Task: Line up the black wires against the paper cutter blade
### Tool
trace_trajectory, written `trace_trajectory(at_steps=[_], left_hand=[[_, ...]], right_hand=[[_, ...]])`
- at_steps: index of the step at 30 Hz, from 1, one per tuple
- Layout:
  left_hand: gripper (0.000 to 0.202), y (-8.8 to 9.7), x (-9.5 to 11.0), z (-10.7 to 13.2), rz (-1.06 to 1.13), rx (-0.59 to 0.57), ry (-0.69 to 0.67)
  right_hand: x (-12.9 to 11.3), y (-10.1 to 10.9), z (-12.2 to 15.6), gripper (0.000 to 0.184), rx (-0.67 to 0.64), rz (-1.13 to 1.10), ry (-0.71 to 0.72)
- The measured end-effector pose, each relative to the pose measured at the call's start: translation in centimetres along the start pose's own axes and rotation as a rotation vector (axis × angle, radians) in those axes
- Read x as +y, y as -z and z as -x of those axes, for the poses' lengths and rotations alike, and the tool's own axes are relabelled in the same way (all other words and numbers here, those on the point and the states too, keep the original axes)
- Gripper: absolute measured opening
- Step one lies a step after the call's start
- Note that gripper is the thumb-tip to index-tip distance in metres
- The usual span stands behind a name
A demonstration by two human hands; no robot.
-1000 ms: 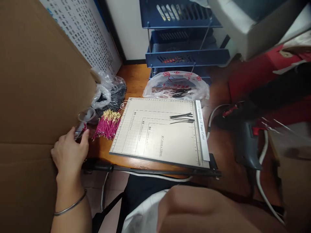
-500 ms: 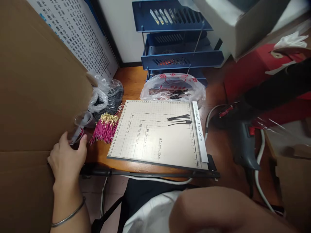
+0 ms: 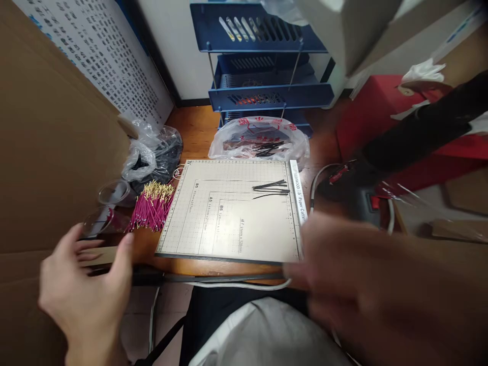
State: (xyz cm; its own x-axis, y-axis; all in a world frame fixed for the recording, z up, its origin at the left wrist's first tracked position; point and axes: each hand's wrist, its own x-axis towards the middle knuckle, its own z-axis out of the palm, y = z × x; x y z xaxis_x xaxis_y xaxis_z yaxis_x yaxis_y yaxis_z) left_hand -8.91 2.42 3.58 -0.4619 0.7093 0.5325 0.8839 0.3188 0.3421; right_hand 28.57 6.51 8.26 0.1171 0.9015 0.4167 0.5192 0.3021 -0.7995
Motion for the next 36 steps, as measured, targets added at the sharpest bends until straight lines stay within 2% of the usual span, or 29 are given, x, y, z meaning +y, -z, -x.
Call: trace_trajectory(at_steps=[2,4,6,8,10,12,14,18,21,29,31,33,34,36], left_hand=[[0.065,-0.9,3.6,1.0,0.196,-0.093,-0.188],[0.052,-2.5,7.6,1.3,0.334,-0.240,-0.441],[0.044,-4.7,11.4,0.8,0.386,-0.346,-0.639],[0.043,-7.0,14.7,-0.2,0.359,-0.453,-0.736],[0.045,-9.2,17.3,-1.4,0.328,-0.594,-0.804],[0.047,-10.9,19.3,-2.4,0.340,-0.743,-0.876],[0.046,-12.1,20.6,-3.2,0.334,-0.822,-0.924],[0.042,-13.2,21.7,-4.1,0.329,-0.886,-0.976],[0.040,-13.6,21.5,-4.3,0.357,-0.877,-0.962],[0.034,-14.6,20.7,-3.2,0.449,-0.816,-0.915],[0.033,-14.5,20.6,-3.1,0.460,-0.807,-0.915],[0.032,-14.5,20.5,-3.2,0.492,-0.817,-0.902],[0.034,-14.5,20.4,-3.3,0.525,-0.826,-0.887],[0.042,-14.5,20.2,-3.6,0.644,-0.837,-0.827]], right_hand=[[2.7,-2.1,-2.8,0.050,-0.095,-0.026,0.067],[6.1,-4.2,-5.1,0.054,-0.035,-0.086,0.034],[9.6,-5.9,-6.7,0.047,-0.029,-0.084,-0.001],[12.4,-7.0,-7.6,0.035,-0.071,-0.061,0.023],[14.0,-7.7,-7.8,0.038,-0.085,-0.023,0.035],[14.6,-7.9,-7.6,0.033,-0.088,0.010,0.020],[14.7,-8.0,-7.3,0.023,-0.096,0.022,-0.009],[14.5,-7.7,-7.0,0.010,-0.126,0.021,-0.072],[14.4,-7.5,-6.9,0.005,-0.136,0.014,-0.090],[14.5,-7.3,-6.7,0.009,-0.176,-0.041,-0.086],[14.2,-7.4,-6.5,0.014,-0.152,-0.073,-0.088],[12.9,-6.5,-6.3,0.023,-0.103,-0.186,-0.056],[11.7,-5.6,-6.2,0.029,-0.087,-0.263,-0.028],[8.6,-2.8,-6.2,0.057,-0.011,-0.420,0.036]])
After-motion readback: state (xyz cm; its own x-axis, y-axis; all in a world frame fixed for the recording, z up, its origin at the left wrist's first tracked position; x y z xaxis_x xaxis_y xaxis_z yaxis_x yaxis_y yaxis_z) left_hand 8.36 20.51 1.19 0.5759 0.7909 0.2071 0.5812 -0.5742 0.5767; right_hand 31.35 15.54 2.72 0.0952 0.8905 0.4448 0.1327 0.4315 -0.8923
